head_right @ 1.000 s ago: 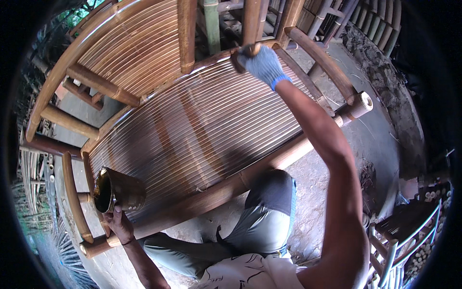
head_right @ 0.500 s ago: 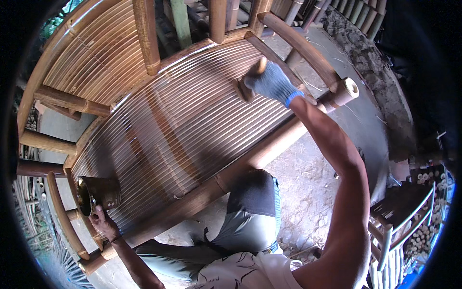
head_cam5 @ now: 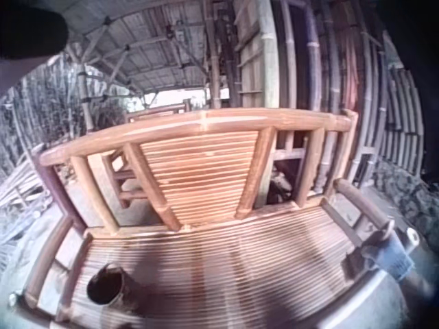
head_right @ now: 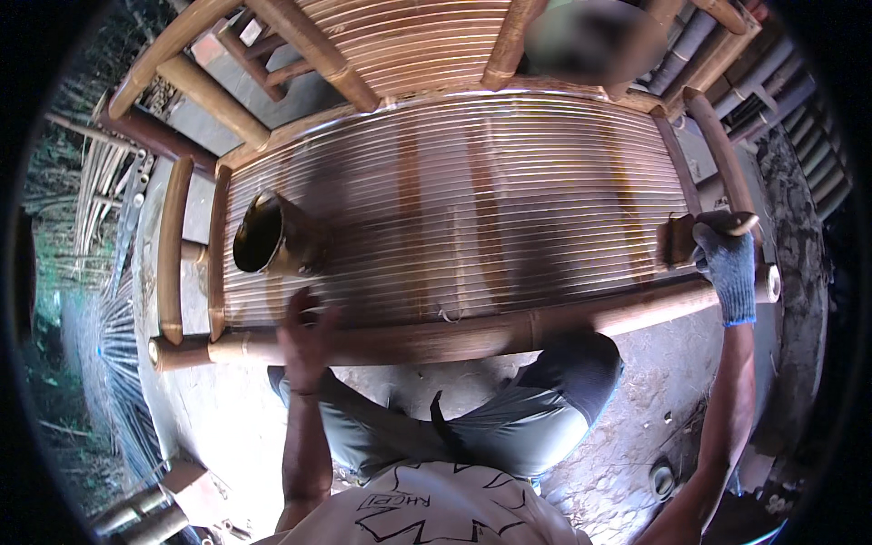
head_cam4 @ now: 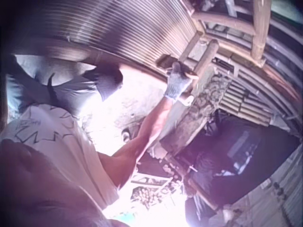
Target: The person applies a dark liquid finish to a bamboo chair using a brush. They repeatedly dip the brush into a container held in the left hand and coat the chair's frame, slats, and seat. The person works methodically around the chair, ensuring coverage on the vertical supports and horizontal slats.
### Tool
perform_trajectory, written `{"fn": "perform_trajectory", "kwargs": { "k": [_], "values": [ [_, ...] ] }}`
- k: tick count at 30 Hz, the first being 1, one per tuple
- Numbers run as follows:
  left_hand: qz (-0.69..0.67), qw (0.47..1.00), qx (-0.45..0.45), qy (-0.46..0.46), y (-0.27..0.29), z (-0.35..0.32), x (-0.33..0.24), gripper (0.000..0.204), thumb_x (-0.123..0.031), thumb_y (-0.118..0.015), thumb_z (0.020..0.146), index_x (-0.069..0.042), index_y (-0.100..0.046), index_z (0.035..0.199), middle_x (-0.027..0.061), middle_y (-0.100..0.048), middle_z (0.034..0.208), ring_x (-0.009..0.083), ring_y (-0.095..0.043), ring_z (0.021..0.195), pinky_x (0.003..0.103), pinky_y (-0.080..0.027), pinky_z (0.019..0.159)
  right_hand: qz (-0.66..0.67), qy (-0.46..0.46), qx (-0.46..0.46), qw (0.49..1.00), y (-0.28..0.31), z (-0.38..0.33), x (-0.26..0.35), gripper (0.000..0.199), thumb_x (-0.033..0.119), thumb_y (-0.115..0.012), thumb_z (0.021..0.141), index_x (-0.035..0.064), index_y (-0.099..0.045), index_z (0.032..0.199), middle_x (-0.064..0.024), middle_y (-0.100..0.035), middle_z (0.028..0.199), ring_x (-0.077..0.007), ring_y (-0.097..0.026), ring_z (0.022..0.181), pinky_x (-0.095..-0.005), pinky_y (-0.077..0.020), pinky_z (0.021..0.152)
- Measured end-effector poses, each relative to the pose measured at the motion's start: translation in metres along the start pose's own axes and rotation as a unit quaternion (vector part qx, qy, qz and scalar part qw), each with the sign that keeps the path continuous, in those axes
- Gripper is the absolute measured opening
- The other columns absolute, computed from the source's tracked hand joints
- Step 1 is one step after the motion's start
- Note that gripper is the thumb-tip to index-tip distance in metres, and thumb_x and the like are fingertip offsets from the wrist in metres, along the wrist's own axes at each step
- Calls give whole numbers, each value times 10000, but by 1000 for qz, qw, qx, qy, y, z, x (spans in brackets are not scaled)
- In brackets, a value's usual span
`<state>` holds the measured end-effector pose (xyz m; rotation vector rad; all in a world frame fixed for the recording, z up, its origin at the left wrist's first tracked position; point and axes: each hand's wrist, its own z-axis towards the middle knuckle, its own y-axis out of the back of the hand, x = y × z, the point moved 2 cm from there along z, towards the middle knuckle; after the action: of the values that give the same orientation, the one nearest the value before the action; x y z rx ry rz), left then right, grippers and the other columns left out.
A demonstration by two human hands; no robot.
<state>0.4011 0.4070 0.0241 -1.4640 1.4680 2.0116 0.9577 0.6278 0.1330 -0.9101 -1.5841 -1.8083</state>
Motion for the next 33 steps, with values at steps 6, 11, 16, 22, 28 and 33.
{"fn": "perform_trajectory", "kwargs": {
  "k": [6,11,16,22,28,33],
  "values": [
    [151,971,-42,-180,-64,45,-27,559,-207,-749,823,-48,-553,1322,207,-539,1252,349,-650,951,450,-566,789,27,38,59,997,-27,-22,20,169,80,-676,907,37,-668,1070,-31,-654,792,-79,-581,571,-232,-475,513],
    [236,946,19,-221,-84,71,-26,437,-229,-682,871,-48,-597,1260,188,-564,1207,382,-634,1027,490,-557,817,41,16,46,998,-10,-43,-5,203,55,-681,901,31,-661,1101,-41,-667,814,-88,-603,586,-231,-492,526],
    [249,942,91,-204,-85,94,-31,289,-214,-643,910,-57,-669,1151,145,-644,1019,339,-660,971,449,-548,834,60,-10,43,997,1,-56,-25,232,65,-688,904,23,-659,1130,-41,-671,829,-89,-605,599,-229,-499,539],
    [-323,667,639,-208,-84,9,-109,303,-346,-633,965,-54,-712,956,83,-679,890,195,-645,800,332,-510,785,76,-19,-2,997,0,-77,-25,236,57,-678,907,18,-657,1138,-42,-670,865,-94,-611,644,-234,-499,560],
    [131,800,488,-325,-93,-51,-97,534,-453,-670,904,-51,-615,1251,197,-556,1274,357,-522,1200,477,-424,1008,101,29,9,994,1,-86,-32,220,51,-687,893,18,-667,1109,-38,-661,870,-103,-609,658,-249,-497,593],
    [-130,716,665,-168,-65,-88,-97,420,-336,-706,892,-20,-662,1164,212,-642,1185,365,-617,1114,460,-491,940,120,-13,-13,993,31,-54,-32,193,105,-695,903,-20,-667,1048,-44,-639,730,-110,-597,602,-259,-494,558]
  ]
}}
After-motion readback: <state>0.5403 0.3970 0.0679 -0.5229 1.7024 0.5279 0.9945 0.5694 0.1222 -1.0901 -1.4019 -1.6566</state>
